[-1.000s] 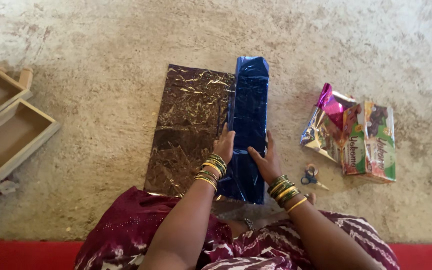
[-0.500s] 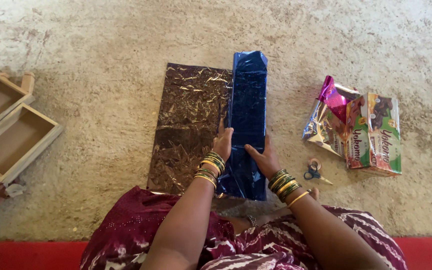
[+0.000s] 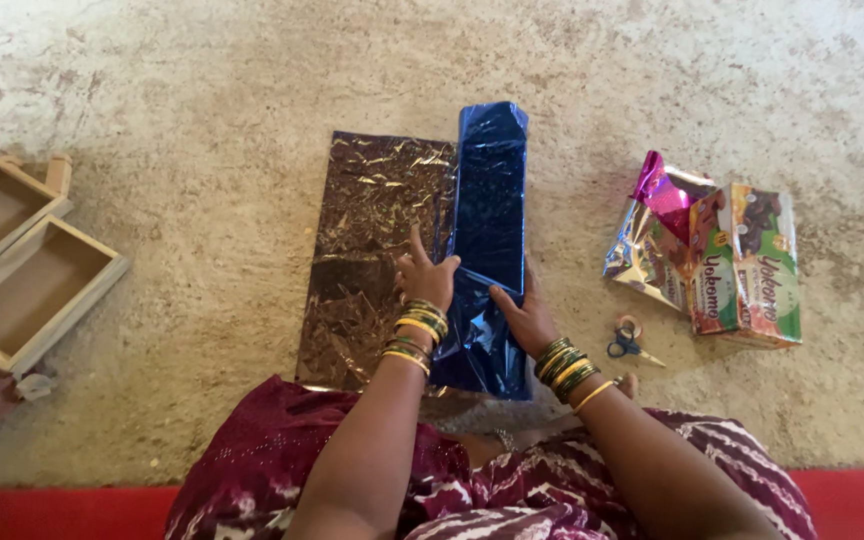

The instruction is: The person sits on a red mat and wraps a rectangular box with shiny blue foil. They fold the foil around the box, crease the edges, and smooth the surface to complete the wrapping.

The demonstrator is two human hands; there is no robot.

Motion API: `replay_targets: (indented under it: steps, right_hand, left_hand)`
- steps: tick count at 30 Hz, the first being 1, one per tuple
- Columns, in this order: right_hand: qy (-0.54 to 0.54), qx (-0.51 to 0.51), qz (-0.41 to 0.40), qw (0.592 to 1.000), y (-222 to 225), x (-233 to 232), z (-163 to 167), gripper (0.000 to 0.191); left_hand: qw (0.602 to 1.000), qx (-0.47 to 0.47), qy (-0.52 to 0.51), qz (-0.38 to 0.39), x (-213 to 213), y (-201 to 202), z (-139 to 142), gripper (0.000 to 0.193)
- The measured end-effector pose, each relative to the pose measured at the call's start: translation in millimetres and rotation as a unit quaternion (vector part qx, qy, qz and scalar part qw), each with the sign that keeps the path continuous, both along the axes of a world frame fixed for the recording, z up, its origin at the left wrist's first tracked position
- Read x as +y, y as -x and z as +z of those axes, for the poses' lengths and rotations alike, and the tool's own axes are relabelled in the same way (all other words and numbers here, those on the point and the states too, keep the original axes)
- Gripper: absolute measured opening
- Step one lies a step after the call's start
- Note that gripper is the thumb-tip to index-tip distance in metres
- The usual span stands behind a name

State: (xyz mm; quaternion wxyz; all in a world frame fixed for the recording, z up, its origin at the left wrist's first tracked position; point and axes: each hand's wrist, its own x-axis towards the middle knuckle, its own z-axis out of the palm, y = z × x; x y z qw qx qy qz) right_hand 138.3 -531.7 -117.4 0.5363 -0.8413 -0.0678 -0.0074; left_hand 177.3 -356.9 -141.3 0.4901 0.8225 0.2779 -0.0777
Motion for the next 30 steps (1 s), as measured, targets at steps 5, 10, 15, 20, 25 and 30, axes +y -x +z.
replay_targets:
  steps: [5,10,15,20,25,30]
  right_hand:
    - [0.031,-0.001,-0.006,1.0,-1,2,1,0.08]
    - [-0.086,0.048,0.019,0.995,-6,1,7,0.066]
    - [-0.101,0.071,0.018,0.992,-3,3,12,0.064]
    - [-0.164,0.103,0.043,0.98,-6,1,14,0.063]
    - [-0.05,0.037,0.051,0.997,-8,-6,11,0.06]
    - [0.025,-0.01,0.055,0.998,-5,-10,10,0.068]
  left_hand:
    - [0.996,-0.08,-0.025,0.002,1,5,37,0.051]
    - [0.992,-0.12,0.037,0.008,-1,-3,19,0.032]
    - [0.98,-0.156,0.12,0.029,-5,-7,-9,0.035]
    - [0.984,-0.116,0.135,0.011,-7,-10,-18,0.041]
    - [0.976,-0.13,0.177,-0.003,-2,-12,-25,0.046]
    - [0.944,-0.173,0.282,-0.015,12,-14,-34,0.048]
